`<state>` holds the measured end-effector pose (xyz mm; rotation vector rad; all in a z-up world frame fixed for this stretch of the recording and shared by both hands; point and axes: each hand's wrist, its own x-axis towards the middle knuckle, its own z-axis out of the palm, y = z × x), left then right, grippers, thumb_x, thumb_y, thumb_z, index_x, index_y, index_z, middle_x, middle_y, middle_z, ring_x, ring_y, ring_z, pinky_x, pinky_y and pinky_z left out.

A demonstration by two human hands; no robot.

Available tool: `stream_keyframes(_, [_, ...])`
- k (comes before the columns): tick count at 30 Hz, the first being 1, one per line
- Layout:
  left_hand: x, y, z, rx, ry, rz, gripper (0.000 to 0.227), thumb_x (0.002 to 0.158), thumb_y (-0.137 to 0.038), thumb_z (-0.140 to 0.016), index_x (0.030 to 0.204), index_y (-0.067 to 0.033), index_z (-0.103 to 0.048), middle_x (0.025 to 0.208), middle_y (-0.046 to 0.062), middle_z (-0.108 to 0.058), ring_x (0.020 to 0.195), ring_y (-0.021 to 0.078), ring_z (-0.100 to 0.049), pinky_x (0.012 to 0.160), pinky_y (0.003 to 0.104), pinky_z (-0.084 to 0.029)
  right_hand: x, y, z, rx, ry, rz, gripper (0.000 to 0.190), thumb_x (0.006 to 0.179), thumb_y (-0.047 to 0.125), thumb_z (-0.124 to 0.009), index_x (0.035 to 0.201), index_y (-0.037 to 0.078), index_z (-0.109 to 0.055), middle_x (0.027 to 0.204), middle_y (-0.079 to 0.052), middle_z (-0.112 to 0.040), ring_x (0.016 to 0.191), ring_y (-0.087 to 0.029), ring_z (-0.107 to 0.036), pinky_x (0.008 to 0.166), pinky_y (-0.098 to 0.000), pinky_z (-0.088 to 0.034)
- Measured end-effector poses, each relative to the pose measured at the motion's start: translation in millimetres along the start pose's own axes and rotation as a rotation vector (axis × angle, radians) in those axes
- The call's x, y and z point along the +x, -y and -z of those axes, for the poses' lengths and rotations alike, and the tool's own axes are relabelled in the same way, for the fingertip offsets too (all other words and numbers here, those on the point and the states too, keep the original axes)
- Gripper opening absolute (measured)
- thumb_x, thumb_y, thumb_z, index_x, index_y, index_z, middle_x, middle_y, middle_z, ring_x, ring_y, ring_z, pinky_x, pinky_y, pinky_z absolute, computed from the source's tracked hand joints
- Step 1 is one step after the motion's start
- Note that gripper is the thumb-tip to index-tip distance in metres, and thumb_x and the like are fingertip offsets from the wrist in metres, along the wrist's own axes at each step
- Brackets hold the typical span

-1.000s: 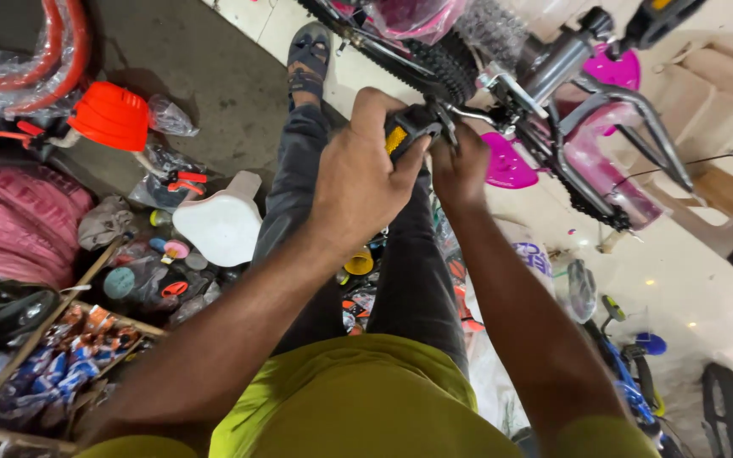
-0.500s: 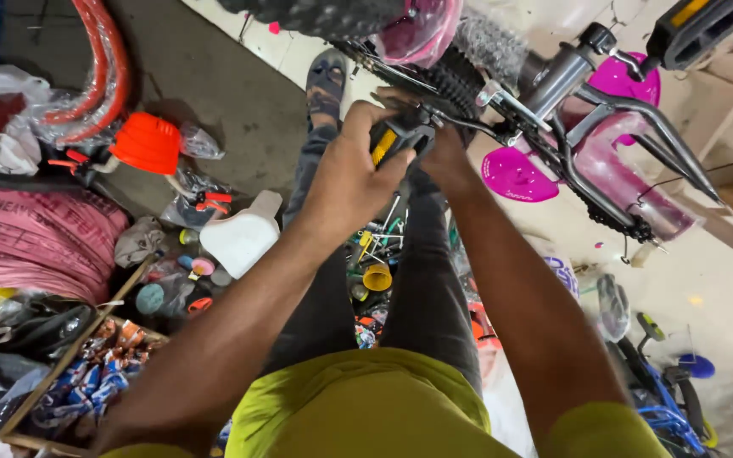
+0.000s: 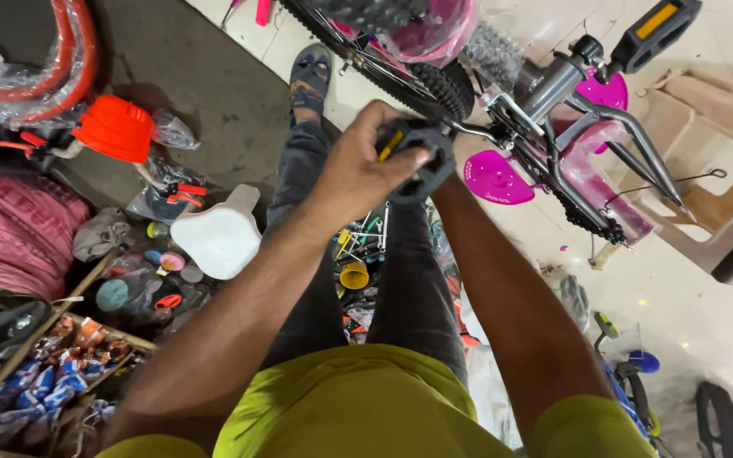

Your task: The person sits on the floor of a bicycle shop and assembles a new children's bicycle. They thread a sprocket onto the rear wheel hub by hand, lift the wheel to the bike frame, unwrap a pedal from packaging, thread both pedals into the crank arms by hand, and tighten them with a spanner.

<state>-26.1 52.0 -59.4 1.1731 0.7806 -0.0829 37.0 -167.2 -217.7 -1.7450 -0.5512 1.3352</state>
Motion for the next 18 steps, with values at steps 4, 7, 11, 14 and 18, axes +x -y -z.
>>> stream_keyframes(4, [-3.2,-1.6,-7.1,-0.032,0.047,0.039,0.035,0.088,-0.009,-0.082,0.112,-0.0014,-0.058,0.095,0.006,-0.07,0.084,0.0094,-0.067,0.071,0.025,-0.058,-47.3,-22.2,-5.1,-0.143,-0.008,-0.139,0.039,0.097,0.019,-0.061,0.133,0.006,-0.058,0.118,-0.022,-0.07,0.112,-0.039,-0.067,0.096,-0.0473,-0.052])
stream_keyframes(7, [-9.9,-11.1,-21.7,-0.08,0.053,0.121,0.035,0.086,-0.012,-0.081,0.11,-0.0021,-0.057,0.086,0.006,-0.068,0.073,0.0107,-0.066,0.062,0.027,-0.057,-95.2,42.3,12.8,-0.278,-0.017,-0.252,0.037,0.096,0.019,-0.06,0.131,0.008,-0.057,0.113,-0.023,-0.072,0.107,-0.042,-0.069,0.091,-0.0494,-0.053])
stream_keyframes(11, [-18.1,-26.3,-32.2,0.04,0.012,0.086,0.037,0.085,-0.018,-0.081,0.109,-0.0031,-0.058,0.086,0.007,-0.069,0.072,0.0143,-0.068,0.064,0.031,-0.057,-169.4,144.1,70.6,-0.454,-0.097,-0.563,0.034,0.1,0.021,-0.058,0.132,0.009,-0.059,0.098,-0.023,-0.072,0.089,-0.041,-0.071,0.081,-0.0478,-0.053])
stream_keyframes(14, [-25.9,-29.3,-43.2,0.2,-0.047,-0.029,0.04,0.083,-0.023,-0.082,0.11,-0.0035,-0.059,0.091,0.011,-0.07,0.08,0.0224,-0.071,0.073,0.036,-0.058,-195.6,216.2,102.4,-0.699,-0.275,-0.271,0.029,0.097,0.021,-0.065,0.121,0.005,-0.064,0.102,-0.021,-0.071,0.091,-0.041,-0.07,0.075,-0.047,-0.055])
stream_keyframes(18, [-34.3,-38.7,-58.3,0.286,-0.06,-0.005,0.042,0.083,-0.027,-0.081,0.11,-0.0052,-0.06,0.097,0.015,-0.072,0.09,0.0299,-0.074,0.08,0.041,-0.057,-183.0,299.7,110.1,-1.125,-0.208,-0.159,0.021,0.1,0.024,-0.065,0.114,0.008,-0.067,0.095,-0.015,-0.072,0.08,-0.035,-0.07,0.065,-0.0466,-0.054])
